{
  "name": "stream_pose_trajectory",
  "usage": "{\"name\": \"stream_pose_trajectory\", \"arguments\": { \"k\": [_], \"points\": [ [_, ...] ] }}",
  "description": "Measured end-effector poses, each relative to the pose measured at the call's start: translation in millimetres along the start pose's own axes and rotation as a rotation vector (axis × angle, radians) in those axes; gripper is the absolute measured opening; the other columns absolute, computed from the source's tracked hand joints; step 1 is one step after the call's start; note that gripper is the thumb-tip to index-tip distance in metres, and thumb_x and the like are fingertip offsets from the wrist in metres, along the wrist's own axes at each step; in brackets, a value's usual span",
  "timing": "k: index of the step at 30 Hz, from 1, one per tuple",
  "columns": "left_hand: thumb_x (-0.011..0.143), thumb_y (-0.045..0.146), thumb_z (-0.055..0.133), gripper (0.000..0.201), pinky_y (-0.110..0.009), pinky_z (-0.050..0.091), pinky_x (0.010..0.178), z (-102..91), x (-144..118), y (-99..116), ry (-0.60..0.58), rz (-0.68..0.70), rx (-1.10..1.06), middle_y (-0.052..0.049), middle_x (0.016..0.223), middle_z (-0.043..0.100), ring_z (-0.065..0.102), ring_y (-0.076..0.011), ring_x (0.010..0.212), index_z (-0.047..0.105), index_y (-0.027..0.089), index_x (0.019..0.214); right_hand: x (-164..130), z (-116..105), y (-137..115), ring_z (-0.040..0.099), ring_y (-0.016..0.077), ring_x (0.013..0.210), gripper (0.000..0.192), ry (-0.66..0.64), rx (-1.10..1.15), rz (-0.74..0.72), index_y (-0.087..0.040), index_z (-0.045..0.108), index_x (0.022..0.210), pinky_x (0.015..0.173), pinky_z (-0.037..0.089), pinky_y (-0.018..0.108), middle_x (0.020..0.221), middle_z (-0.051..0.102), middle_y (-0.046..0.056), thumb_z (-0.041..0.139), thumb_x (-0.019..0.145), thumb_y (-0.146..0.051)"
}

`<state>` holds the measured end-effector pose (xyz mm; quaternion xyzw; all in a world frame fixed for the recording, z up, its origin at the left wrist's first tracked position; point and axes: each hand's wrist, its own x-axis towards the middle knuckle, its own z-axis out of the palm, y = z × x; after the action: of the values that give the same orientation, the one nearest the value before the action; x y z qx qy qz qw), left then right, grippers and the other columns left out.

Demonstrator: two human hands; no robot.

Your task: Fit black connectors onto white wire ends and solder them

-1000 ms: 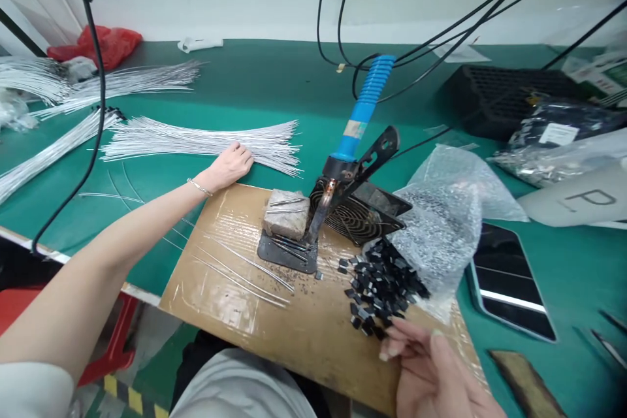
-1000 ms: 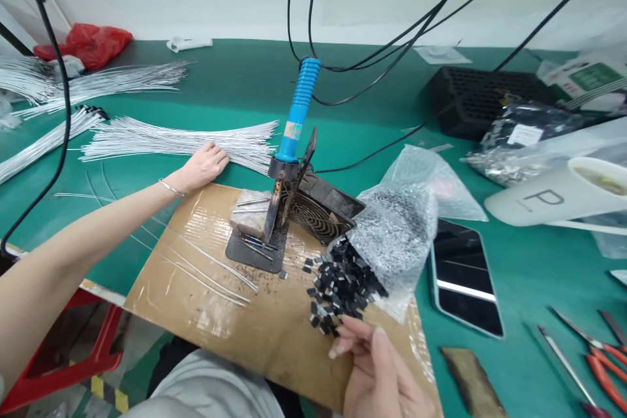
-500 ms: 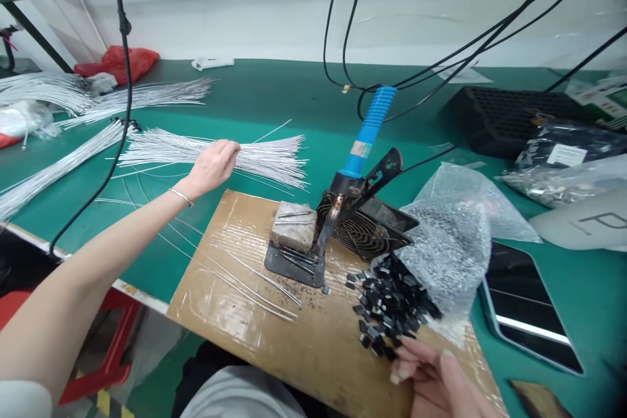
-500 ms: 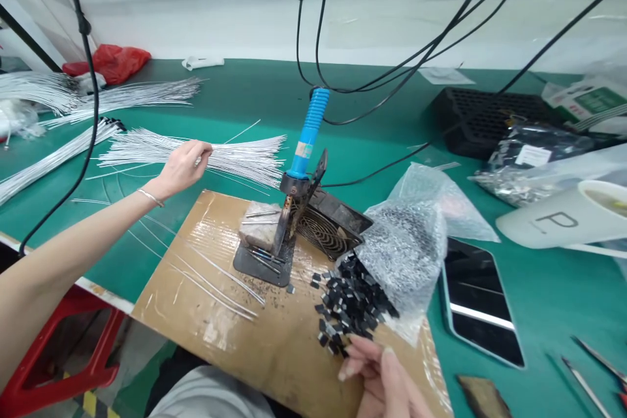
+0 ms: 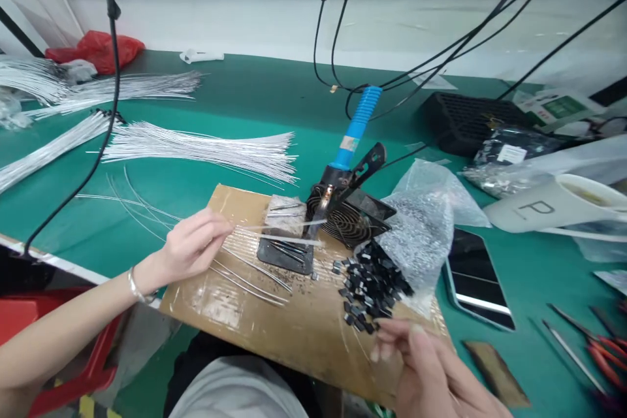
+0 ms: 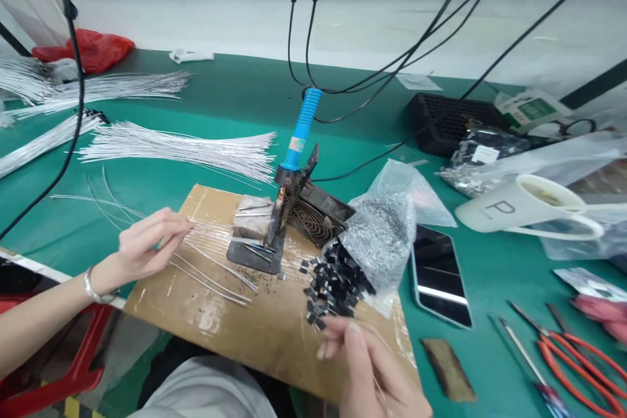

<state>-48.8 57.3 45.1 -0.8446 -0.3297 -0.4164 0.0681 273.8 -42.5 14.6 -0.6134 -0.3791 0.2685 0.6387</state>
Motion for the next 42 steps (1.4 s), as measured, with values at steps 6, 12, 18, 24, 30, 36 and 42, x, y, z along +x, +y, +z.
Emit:
{"name": "stream_pose_trajectory", "arguments": {
  "k": [6,12,18,24,30,36,42],
  "points": [
    [0.097,0.003,0.055,0.023,-0.028,0.06,0.066,-8.9,-18.6,37.3,-0.115,0.083,-0.036,-0.01,0.088,0.077,0.072,-0.0184,0.075,0.067,0.016,0.111,7.2,15.2,-27.8,0.065,0.0183,0.062,0.018,-0.361,-0.099,-0.249,-0.022,0.081,0.089,0.057,0.052,0.029,0.064,0.068,0.002,0.067,0.095,-0.031],
    [0.097,0.004,0.052,0.025,-0.03,0.058,0.063,-13.1,-17.7,49.4,-0.159,0.117,-0.07,-0.011,0.086,0.077,0.07,-0.0201,0.072,0.068,0.014,0.113,9.3,19.9,-25.5,0.065,0.0157,0.064,0.009,-0.444,-0.076,-0.269,-0.023,0.08,0.093,0.054,0.053,0.027,0.083,0.071,0.004,0.073,0.089,-0.018],
    [0.094,0.003,0.055,0.021,-0.032,0.048,0.055,-25.2,0.8,53.5,-0.232,0.014,-0.197,-0.007,0.074,0.071,0.063,-0.0197,0.063,0.066,0.017,0.105,9.9,19.8,-20.1,0.06,0.0131,0.052,0.009,-0.485,0.041,-0.201,-0.022,0.078,0.088,0.048,0.047,0.025,0.072,0.067,0.001,0.071,0.092,-0.019],
    [0.099,0.015,0.056,0.017,-0.027,0.04,0.05,-39.5,27.7,33.7,-0.595,-0.289,-0.516,0.001,0.066,0.063,0.053,-0.013,0.053,0.066,0.021,0.087,5.1,13.0,-7.3,0.059,0.0159,0.055,0.04,-0.652,0.13,-0.038,-0.017,0.078,0.088,0.048,0.047,0.028,0.074,0.063,0.004,0.057,0.098,-0.05],
    [0.098,0.023,0.059,0.023,-0.023,0.034,0.047,-29.9,33.3,23.5,-0.7,-0.478,-0.661,0.002,0.062,0.061,0.046,-0.0108,0.053,0.069,0.018,0.078,-4.2,17.2,-10.3,0.059,0.0149,0.056,0.013,-0.732,0.037,-0.085,-0.019,0.072,0.073,0.049,0.045,0.025,0.065,0.066,0.002,0.073,0.085,-0.024],
    [0.097,0.022,0.061,0.02,-0.022,0.034,0.047,-26.3,28.3,19.2,-0.728,-0.491,-0.752,0.002,0.065,0.065,0.049,-0.0108,0.055,0.07,0.02,0.079,-5.2,21.6,-7.5,0.053,0.0122,0.051,0.02,-0.679,0.033,-0.102,-0.02,0.069,0.07,0.046,0.04,0.025,0.061,0.063,-0.001,0.072,0.089,-0.022],
    [0.1,0.026,0.057,0.024,-0.023,0.037,0.049,-27.4,28.1,19.1,-0.835,-0.458,-0.642,0.002,0.063,0.063,0.053,-0.0124,0.053,0.069,0.02,0.08,-5.6,25.4,-12.1,0.054,0.0135,0.056,0.019,-0.704,0.018,-0.136,-0.02,0.069,0.073,0.053,0.04,0.027,0.062,0.061,-0.001,0.069,0.092,-0.019]
  ]
}}
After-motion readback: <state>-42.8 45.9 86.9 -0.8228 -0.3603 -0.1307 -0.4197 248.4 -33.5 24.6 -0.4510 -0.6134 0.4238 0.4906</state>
